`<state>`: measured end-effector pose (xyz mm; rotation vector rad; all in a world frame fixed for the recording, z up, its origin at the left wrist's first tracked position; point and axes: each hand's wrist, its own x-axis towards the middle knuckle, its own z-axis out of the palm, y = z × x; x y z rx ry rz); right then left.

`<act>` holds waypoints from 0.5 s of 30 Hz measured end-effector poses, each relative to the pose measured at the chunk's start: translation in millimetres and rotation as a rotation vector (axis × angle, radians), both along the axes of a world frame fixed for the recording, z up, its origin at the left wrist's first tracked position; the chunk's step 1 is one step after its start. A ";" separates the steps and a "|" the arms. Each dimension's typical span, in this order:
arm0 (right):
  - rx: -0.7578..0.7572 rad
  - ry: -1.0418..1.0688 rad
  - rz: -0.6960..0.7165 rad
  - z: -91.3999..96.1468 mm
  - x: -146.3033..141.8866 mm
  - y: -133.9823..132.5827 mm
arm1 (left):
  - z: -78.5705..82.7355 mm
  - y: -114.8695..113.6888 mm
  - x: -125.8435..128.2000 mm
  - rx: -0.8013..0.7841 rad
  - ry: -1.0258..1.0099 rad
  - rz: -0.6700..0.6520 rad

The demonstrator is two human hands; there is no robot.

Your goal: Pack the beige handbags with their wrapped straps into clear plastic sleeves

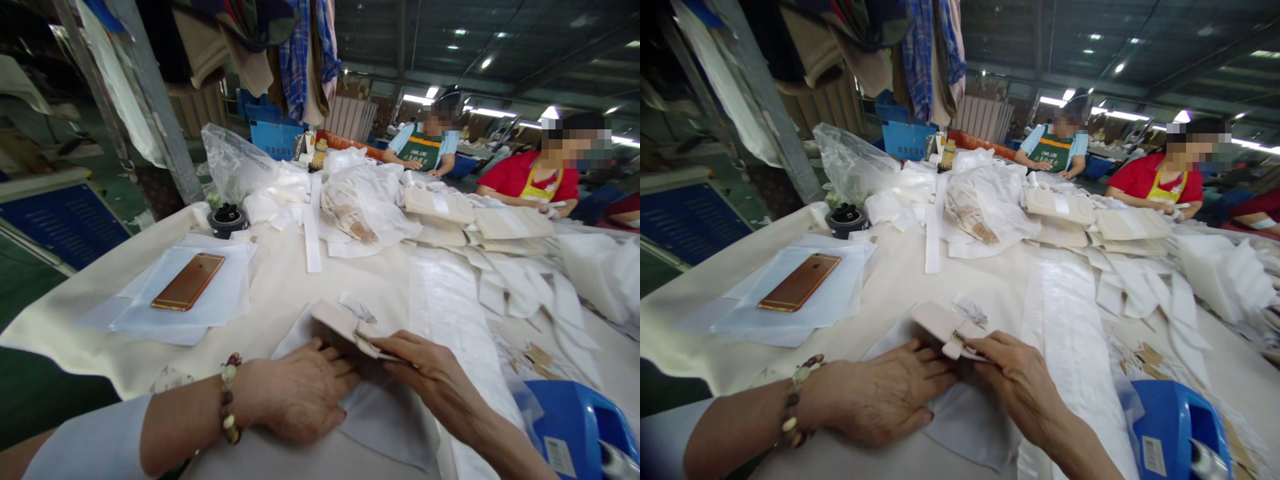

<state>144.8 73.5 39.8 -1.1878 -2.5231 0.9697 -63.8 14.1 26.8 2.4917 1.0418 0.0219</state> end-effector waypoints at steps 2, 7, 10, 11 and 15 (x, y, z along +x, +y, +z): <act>-0.028 0.028 -0.054 2.3 1.6 5.9 | -5.7 -2.4 -1.9 0.008 -0.020 0.013; -0.064 0.045 -0.072 3.0 2.2 7.7 | -13.9 -9.8 -4.2 0.096 -0.073 0.028; -0.049 0.039 -0.059 2.6 1.8 2.7 | -13.4 -12.5 -3.4 0.121 -0.069 0.036; -0.040 0.037 -0.055 2.6 1.6 1.3 | -13.2 -13.2 -3.3 0.124 -0.065 0.038; 0.018 -0.008 -0.038 1.6 0.3 -2.0 | -11.9 -16.9 -4.6 0.144 -0.056 0.033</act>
